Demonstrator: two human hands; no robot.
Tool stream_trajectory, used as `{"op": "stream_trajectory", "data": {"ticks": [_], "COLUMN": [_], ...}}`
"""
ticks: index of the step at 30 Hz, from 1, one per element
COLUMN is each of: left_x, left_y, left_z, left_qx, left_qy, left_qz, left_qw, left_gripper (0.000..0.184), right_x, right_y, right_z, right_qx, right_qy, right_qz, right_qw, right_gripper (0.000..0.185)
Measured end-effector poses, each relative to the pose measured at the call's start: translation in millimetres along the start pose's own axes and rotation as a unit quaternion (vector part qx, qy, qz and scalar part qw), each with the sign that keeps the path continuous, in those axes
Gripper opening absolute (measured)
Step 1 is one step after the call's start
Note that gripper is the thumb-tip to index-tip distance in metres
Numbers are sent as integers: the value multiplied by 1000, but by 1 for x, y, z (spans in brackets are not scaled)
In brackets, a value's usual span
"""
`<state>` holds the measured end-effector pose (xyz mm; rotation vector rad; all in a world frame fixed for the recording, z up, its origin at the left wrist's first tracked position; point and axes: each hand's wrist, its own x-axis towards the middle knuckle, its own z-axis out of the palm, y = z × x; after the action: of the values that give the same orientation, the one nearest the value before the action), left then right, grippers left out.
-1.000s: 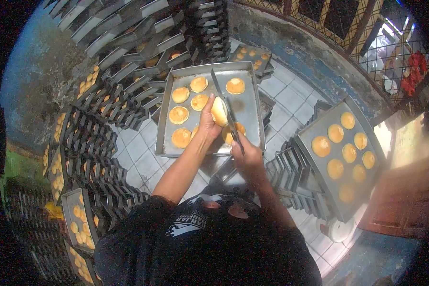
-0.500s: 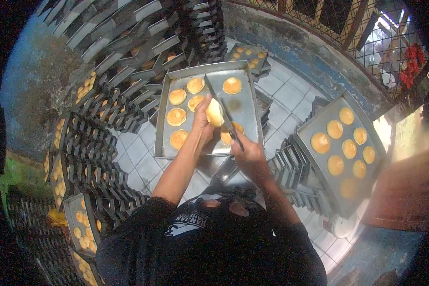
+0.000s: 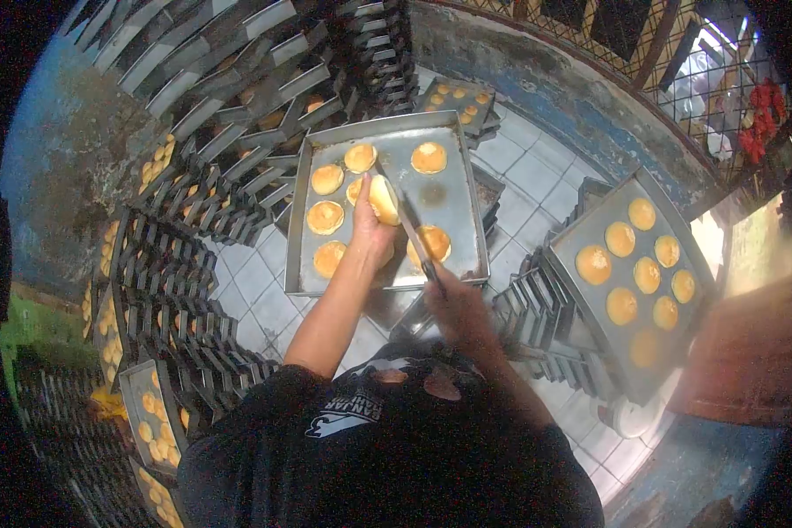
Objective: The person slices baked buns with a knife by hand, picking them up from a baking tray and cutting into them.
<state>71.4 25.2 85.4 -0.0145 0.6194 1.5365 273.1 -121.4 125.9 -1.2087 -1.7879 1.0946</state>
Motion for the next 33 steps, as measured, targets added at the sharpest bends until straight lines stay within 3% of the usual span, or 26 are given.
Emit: {"op": "stream_trajectory", "data": {"ticks": [2, 5, 7, 10, 14, 20, 25, 28, 30, 33], "left_x": [5, 3, 11, 23, 17, 18, 25, 13, 12, 16], "left_y": [6, -19, -29, -12, -1, -26, -10, -30, -37, -15], "left_z": [-6, -10, -15, -9, -7, -7, -9, -5, 0, 14], "left_qx": [60, 44, 14, -15, 36, 27, 39, 58, 42, 40], "left_qy": [17, 11, -8, 24, 48, 29, 42, 51, 39, 67], "left_qz": [48, 19, -3, -34, 21, -22, 11, 7, -13, -27], "left_qw": [997, 999, 1000, 999, 998, 999, 998, 997, 998, 997], "left_gripper": [32, 31, 29, 29, 29, 36, 33, 32, 33, 31], "right_x": [-5, 8, 36, 27, -3, 47, -1, 28, 43, 40], "right_y": [0, 9, 18, 17, 32, 21, 44, 49, 45, 38], "right_z": [-1, 7, 13, 10, 17, 10, 19, 19, 20, 10], "right_qx": [-44, -23, -17, -51, -14, 16, -47, -33, -17, 0], "right_qy": [-9, 29, 28, 21, 39, 38, 53, 32, 64, 18], "right_qz": [-16, -12, 44, 18, -21, 27, -37, -15, -14, 41], "right_qw": [999, 999, 998, 998, 999, 999, 997, 999, 998, 999], "right_gripper": [42, 41, 32, 32, 32, 35, 37, 38, 29, 30]}}
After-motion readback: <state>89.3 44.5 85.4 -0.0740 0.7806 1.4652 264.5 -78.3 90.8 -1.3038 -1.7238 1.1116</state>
